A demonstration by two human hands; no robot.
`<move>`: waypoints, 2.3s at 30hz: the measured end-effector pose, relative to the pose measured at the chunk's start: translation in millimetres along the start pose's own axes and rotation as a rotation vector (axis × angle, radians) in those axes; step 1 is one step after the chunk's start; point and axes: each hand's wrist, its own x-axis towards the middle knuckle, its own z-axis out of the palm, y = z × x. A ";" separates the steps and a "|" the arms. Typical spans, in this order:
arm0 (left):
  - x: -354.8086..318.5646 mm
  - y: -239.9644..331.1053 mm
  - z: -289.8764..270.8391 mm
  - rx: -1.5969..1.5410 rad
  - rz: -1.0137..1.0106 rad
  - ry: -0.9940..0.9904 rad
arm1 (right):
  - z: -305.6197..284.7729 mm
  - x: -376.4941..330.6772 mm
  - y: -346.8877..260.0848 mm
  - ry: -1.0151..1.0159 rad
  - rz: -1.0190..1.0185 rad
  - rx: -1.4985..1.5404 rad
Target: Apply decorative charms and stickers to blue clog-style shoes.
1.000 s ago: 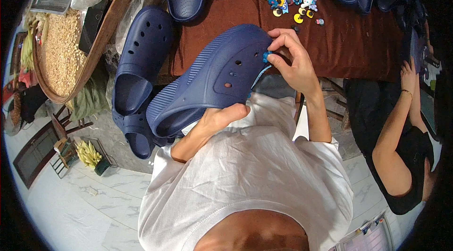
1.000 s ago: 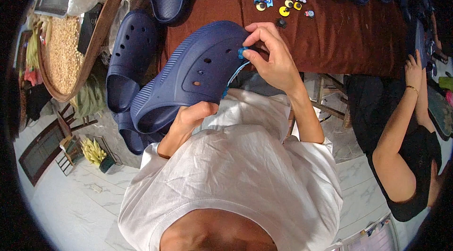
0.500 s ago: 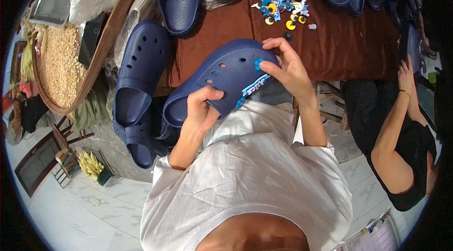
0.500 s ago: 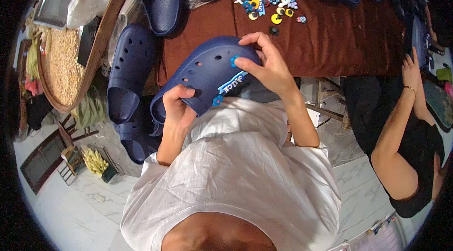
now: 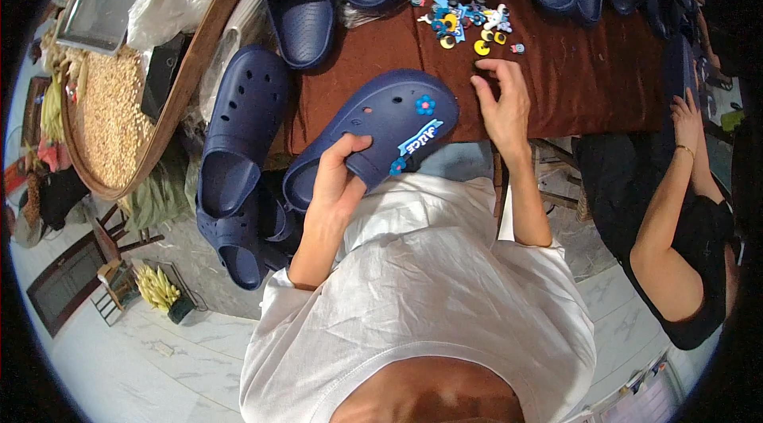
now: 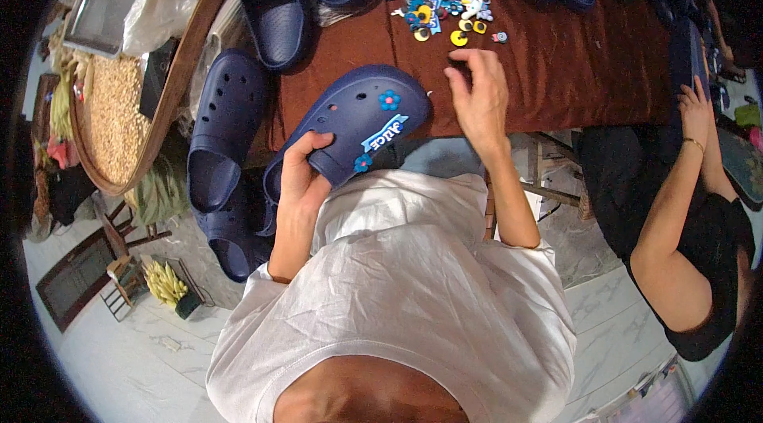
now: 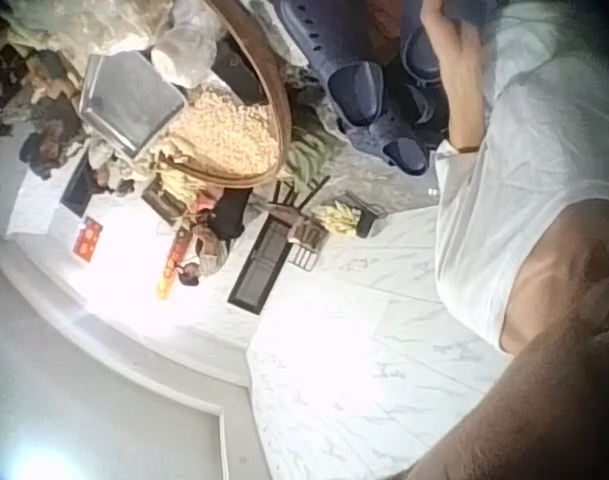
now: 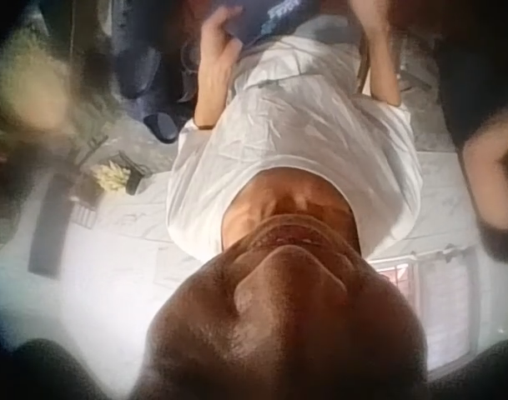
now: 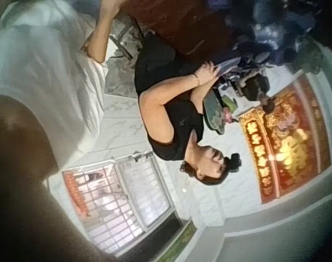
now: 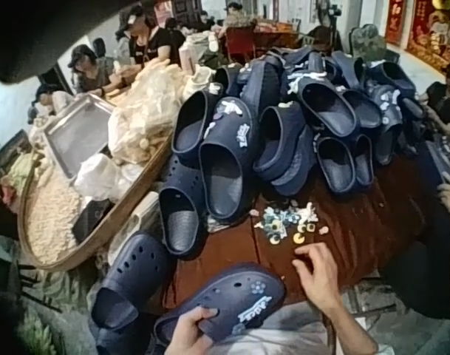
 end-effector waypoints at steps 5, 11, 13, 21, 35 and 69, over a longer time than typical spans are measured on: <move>-3.3 -3.9 1.8 0.028 0.000 0.007 | 2.9 7.1 17.6 -0.023 -0.010 -0.100; -13.4 -2.8 11.6 0.100 0.009 -0.005 | 12.5 9.9 21.3 0.093 -0.153 -0.192; -12.8 -3.6 11.9 0.090 0.003 -0.015 | 11.2 9.9 18.4 0.088 -0.118 -0.129; -12.4 -9.1 15.7 0.092 -0.001 -0.009 | -18.6 8.2 -57.6 -0.186 -0.114 0.396; -16.7 -12.7 24.3 0.170 0.093 -0.031 | -9.0 10.1 -74.6 -0.244 -0.220 0.313; -8.1 -14.9 15.2 0.351 0.191 -0.189 | -12.1 17.9 -71.5 -0.293 -0.205 0.310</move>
